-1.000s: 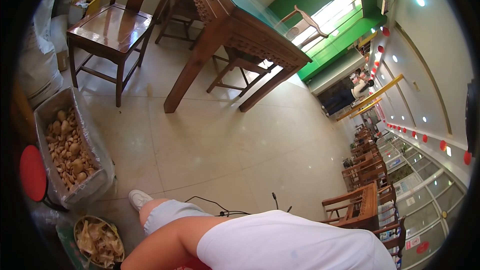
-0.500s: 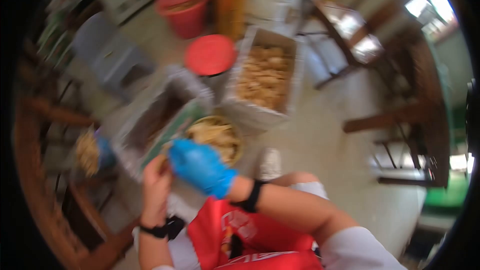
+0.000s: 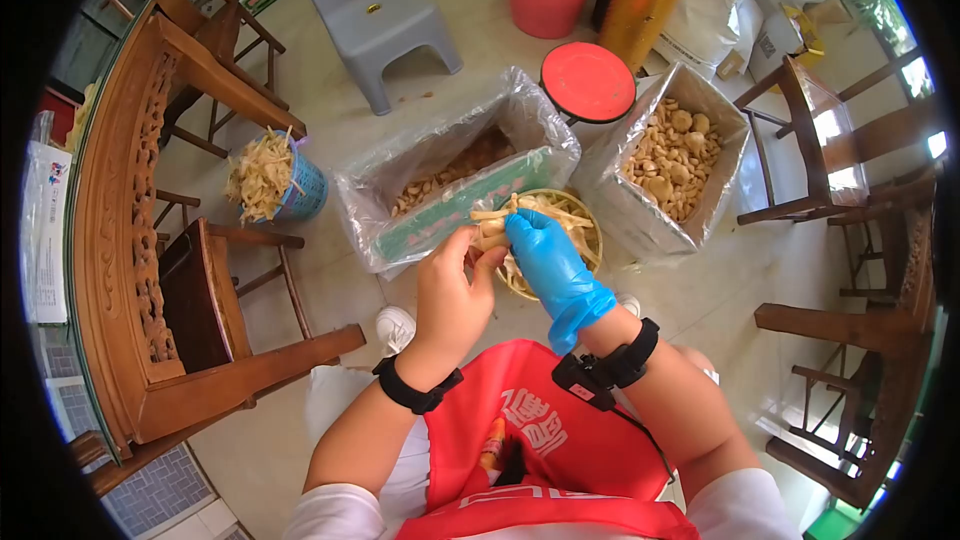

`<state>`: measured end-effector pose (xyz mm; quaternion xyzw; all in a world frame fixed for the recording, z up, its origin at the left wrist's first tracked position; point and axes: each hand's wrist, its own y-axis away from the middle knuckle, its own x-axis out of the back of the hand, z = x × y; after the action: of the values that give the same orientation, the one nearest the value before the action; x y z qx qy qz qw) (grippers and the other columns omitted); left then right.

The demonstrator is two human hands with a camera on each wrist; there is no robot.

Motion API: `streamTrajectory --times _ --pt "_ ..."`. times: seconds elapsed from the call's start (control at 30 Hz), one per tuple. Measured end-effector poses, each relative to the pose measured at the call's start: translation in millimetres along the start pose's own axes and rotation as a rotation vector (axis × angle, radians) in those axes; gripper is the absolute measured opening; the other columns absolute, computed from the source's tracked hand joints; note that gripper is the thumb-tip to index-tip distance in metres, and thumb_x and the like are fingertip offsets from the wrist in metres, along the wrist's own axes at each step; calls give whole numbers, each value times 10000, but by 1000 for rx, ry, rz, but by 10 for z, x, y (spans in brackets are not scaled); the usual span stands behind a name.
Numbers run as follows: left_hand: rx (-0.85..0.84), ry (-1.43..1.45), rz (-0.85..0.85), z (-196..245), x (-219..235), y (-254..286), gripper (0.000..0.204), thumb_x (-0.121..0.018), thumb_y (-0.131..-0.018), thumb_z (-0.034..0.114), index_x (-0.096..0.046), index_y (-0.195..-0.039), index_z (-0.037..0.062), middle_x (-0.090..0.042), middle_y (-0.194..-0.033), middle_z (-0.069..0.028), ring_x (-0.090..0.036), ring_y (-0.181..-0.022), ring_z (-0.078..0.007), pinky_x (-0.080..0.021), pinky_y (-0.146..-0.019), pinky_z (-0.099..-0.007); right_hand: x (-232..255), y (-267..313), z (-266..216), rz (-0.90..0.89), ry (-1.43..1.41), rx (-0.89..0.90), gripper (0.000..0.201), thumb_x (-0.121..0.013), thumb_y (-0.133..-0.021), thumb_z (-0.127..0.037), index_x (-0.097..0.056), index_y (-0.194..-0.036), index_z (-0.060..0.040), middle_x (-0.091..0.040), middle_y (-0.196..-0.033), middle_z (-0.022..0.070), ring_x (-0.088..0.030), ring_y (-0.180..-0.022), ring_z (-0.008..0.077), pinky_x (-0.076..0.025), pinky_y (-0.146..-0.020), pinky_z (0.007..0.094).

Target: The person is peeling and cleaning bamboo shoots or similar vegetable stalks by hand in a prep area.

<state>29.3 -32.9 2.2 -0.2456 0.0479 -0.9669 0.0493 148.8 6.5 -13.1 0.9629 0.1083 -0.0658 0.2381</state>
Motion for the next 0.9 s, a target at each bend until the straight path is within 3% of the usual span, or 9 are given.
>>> streamTrajectory --times 0.1,0.33,0.43,0.5,0.6,0.67,0.7,0.77,0.9 --pt "-50 -76 35 -2 39 22 162 -656 -801 26 -583 -932 -34 -628 -771 -156 -610 -635 -261 -451 -580 -328 -71 117 -171 -52 -105 -52 346 -393 -882 -192 -633 -1006 24 -660 -905 95 -588 -797 174 -463 -744 310" --pt "-206 -229 10 -76 79 37 173 -632 -798 3 -562 -955 -25 -608 -850 -181 -596 -713 -344 -463 -624 -423 100 -42 -13 -158 -151 -360 252 -436 -856 -236 -600 -942 -66 -503 -694 -4 -448 -605 115 -360 -546 276" --pt "-307 -277 49 -121 104 6 179 -659 -797 26 -586 -958 0 -621 -831 -155 -605 -690 -280 -475 -634 -333 109 -43 -19 -190 -181 -408 238 -445 -855 -247 -598 -918 -75 -469 -671 -18 -412 -570 108 -318 -511 264" --pt "-222 -181 23 -82 119 1 188 -663 -801 30 -585 -970 3 -632 -856 -137 -612 -718 -248 -481 -655 -316 101 -17 -87 -177 -152 -397 241 -453 -854 -253 -609 -899 -75 -476 -670 -19 -410 -562 109 -311 -504 263" --pt "-64 48 -64 -78 150 -26 176 -661 -825 59 -581 -972 5 -642 -892 -107 -627 -770 -195 -489 -695 -283 77 1 -120 -149 84 -261 292 -437 -875 -256 -615 -847 -27 -509 -649 31 -457 -580 139 -361 -514 308" --pt "10 181 -124 -102 162 -54 161 -654 -843 85 -577 -961 5 -642 -903 -95 -635 -794 -175 -491 -714 -266 21 -12 28 39 302 167 314 -432 -898 -249 -610 -834 1 -576 -665 152 -560 -604 268 -426 -560 395" --pt "107 310 -143 -118 166 -62 163 -647 -864 125 -585 -963 12 -642 -892 -70 -627 -786 -147 -488 -707 -258 15 1 33 37 302 168 314 -432 -898 -249 -610 -834 1 -576 -665 152 -560 -604 268 -426 -560 395" --pt "203 436 -157 -148 172 -78 175 -640 -885 166 -592 -966 18 -642 -881 -46 -619 -778 -119 -484 -701 -250 -5 35 -9 105 609 320 267 -453 -903 -235 -592 -876 -9 -594 -768 242 -593 -698 403 -453 -616 467" --pt "397 611 -223 -106 234 -107 231 -601 -919 241 -601 -986 20 -630 -852 -18 -594 -778 -92 -474 -707 -241 -10 74 -97 90 715 469 201 -488 -887 -216 -588 -882 -41 -594 -793 235 -566 -725 434 -452 -605 490"
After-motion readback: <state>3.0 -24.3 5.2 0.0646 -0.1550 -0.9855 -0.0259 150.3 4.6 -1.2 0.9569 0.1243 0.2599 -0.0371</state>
